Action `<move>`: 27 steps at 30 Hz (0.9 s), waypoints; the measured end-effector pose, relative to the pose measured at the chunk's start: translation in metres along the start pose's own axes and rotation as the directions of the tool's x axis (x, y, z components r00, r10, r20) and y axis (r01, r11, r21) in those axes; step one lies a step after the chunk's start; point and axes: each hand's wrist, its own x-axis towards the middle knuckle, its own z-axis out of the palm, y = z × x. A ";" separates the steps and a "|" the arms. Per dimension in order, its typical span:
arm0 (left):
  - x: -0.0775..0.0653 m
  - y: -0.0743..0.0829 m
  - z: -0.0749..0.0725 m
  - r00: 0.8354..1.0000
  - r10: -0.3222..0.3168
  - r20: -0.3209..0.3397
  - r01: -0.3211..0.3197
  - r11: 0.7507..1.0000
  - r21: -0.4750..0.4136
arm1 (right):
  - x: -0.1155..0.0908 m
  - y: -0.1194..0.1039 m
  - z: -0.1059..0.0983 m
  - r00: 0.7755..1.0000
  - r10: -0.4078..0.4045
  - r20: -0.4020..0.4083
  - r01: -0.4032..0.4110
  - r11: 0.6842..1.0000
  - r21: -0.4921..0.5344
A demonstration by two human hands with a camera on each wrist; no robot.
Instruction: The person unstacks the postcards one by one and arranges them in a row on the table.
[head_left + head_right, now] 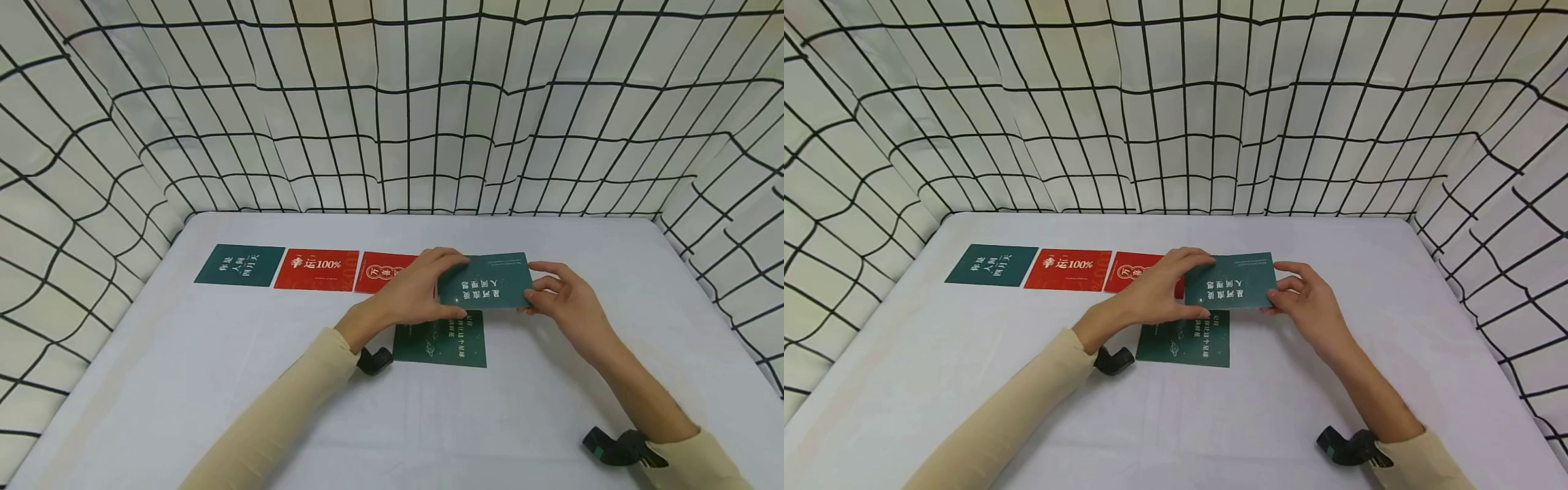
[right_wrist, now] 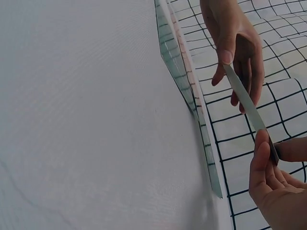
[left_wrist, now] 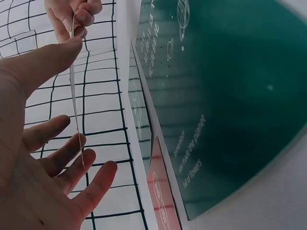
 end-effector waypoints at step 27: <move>0.027 0.005 0.003 0.997 -0.055 -0.059 0.056 0.998 0.009 | 0.010 0.006 -0.034 0.991 0.059 -0.117 -0.050 0.996 0.077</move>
